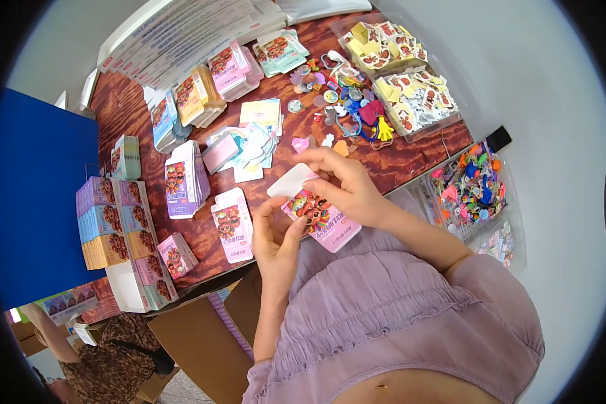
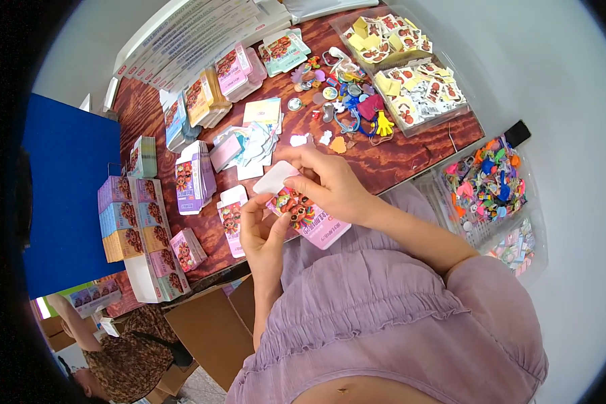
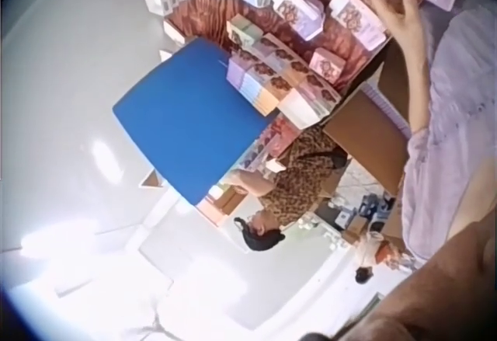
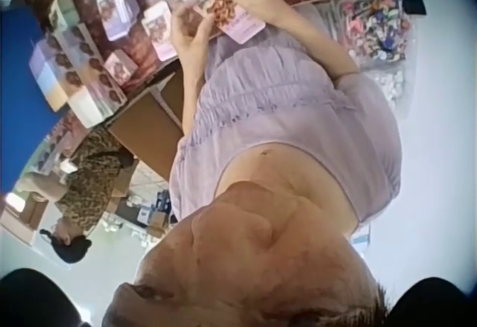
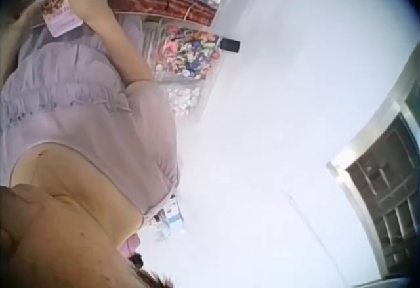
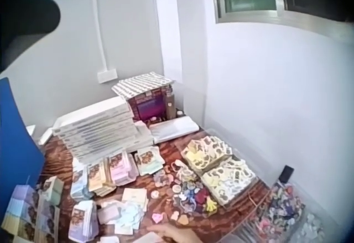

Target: Placing small toy figurines into small pink boxes.

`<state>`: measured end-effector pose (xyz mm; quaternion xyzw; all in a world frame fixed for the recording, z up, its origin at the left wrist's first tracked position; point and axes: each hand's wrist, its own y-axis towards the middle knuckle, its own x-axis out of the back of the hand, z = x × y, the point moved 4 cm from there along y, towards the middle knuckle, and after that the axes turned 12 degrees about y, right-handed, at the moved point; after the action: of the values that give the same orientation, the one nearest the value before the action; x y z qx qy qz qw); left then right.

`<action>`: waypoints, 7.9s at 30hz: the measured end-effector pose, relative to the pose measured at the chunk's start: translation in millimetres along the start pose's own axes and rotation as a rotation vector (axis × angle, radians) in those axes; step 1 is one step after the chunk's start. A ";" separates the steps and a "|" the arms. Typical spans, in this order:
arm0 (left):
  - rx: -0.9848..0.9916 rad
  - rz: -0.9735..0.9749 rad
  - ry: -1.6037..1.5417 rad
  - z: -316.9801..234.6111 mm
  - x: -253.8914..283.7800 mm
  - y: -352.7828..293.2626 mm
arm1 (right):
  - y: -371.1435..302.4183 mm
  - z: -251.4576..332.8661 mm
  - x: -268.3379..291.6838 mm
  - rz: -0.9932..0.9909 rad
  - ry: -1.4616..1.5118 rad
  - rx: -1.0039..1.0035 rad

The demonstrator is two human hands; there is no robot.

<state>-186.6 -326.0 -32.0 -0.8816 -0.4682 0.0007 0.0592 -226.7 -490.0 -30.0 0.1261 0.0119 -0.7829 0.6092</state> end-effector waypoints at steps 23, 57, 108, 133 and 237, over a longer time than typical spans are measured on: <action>-0.053 0.092 0.313 2.9 11.0 15.0 | -3.0 -5.6 10.2 0.143 -0.048 0.046; 0.044 -0.056 0.125 49.6 22.1 28.4 | 11.8 -67.4 -11.9 -0.099 0.765 -0.621; 0.252 0.125 0.104 47.7 55.5 6.4 | 154.1 -110.1 45.3 -0.066 -0.347 -0.322; 0.185 0.095 -0.583 42.3 63.3 58.6 | 98.1 -26.0 14.7 0.365 -0.532 0.024; -0.045 -0.073 0.708 29.8 36.6 28.4 | 69.1 -43.2 111.5 -0.215 -1.128 0.162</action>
<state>-144.3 -308.4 -62.6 -0.8110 -0.4498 -0.3174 0.1981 -177.9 -606.4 -86.1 -0.2661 -0.3618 -0.7850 0.4266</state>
